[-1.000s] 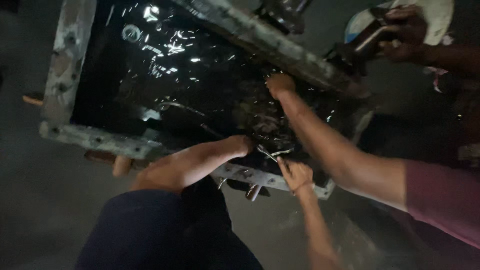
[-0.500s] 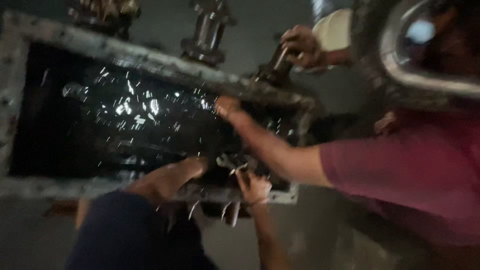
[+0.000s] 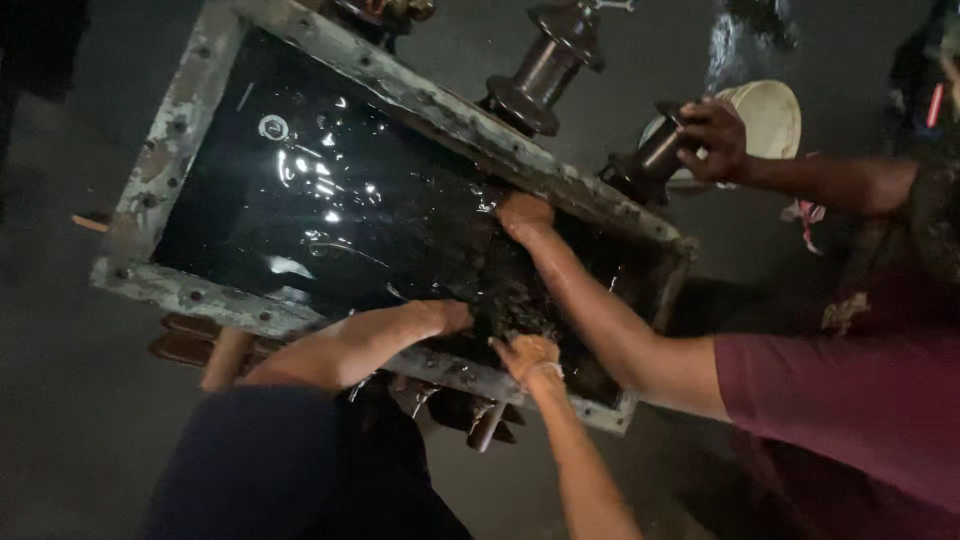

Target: The person uses a wrench to loosen bolts on a metal frame and then scrubs the interior of a dark liquid-filled basin with their hands. They repeatedly reach into the basin to wipe surfaces and remove debris while another person works nearby.

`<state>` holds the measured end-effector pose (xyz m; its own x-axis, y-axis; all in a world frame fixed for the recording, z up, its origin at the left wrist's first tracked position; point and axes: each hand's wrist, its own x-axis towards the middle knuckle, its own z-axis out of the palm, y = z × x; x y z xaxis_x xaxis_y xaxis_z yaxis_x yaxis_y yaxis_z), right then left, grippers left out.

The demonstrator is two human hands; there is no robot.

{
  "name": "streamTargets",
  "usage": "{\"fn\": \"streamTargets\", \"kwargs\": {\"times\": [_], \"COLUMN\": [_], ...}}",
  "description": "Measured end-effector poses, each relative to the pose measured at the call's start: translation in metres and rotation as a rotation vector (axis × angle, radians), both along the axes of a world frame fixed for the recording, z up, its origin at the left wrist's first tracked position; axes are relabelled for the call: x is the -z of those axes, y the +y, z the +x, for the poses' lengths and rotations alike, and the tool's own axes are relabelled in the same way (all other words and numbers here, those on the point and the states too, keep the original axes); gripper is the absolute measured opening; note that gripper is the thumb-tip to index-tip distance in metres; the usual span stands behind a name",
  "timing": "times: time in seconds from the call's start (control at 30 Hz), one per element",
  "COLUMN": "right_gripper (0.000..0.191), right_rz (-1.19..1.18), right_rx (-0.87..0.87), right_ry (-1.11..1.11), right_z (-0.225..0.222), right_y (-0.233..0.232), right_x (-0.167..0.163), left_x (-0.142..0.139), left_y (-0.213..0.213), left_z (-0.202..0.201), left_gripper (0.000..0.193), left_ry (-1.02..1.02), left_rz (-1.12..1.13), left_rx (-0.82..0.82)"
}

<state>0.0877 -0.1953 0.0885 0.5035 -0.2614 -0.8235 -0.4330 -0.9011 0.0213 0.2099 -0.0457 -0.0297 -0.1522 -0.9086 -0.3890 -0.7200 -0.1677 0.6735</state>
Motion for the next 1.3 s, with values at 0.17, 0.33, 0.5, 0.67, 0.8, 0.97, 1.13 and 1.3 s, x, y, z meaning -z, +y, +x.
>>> {"fn": "streamTargets", "kwargs": {"times": [0.17,0.33,0.5,0.67,0.8,0.97,1.13,1.3], "right_gripper": [0.049,0.029,0.037,0.042,0.043,0.040,0.040,0.041], "right_rz": [-0.057,-0.050,-0.011,0.015,0.058,0.048,-0.004,0.000], "right_rx": [-0.155,-0.351,-0.295,-0.137,-0.036,-0.068,-0.081,-0.097], "right_ry": [0.087,0.160,0.095,0.294,0.188,0.194,0.123,0.018], "right_z": [0.027,0.044,0.060,0.061,0.053,0.056,0.058,0.030], "right_y": [0.031,0.050,0.074,0.075,0.039,0.048,0.097,0.062], "right_x": [0.020,0.041,0.048,0.026,-0.006,-0.006,0.023,0.032], "left_x": [-0.006,-0.013,-0.012,-0.006,-0.001,0.001,-0.007,-0.015], "left_y": [-0.002,-0.002,-0.002,0.001,0.001,0.001,0.009,0.006], "left_z": [0.002,0.004,0.002,0.002,-0.001,-0.006,0.002,0.000], "left_gripper": [0.032,0.032,0.031,0.031,0.031,0.030,0.032,0.028], "left_ry": [0.127,0.365,0.450,0.411,0.256,0.242,0.534,0.304], "left_rz": [0.092,0.064,0.002,0.027,0.074,-0.023,-0.112,0.046], "left_rx": [-0.110,-0.294,-0.311,-0.312,-0.271,-0.282,-0.380,-0.281]}}
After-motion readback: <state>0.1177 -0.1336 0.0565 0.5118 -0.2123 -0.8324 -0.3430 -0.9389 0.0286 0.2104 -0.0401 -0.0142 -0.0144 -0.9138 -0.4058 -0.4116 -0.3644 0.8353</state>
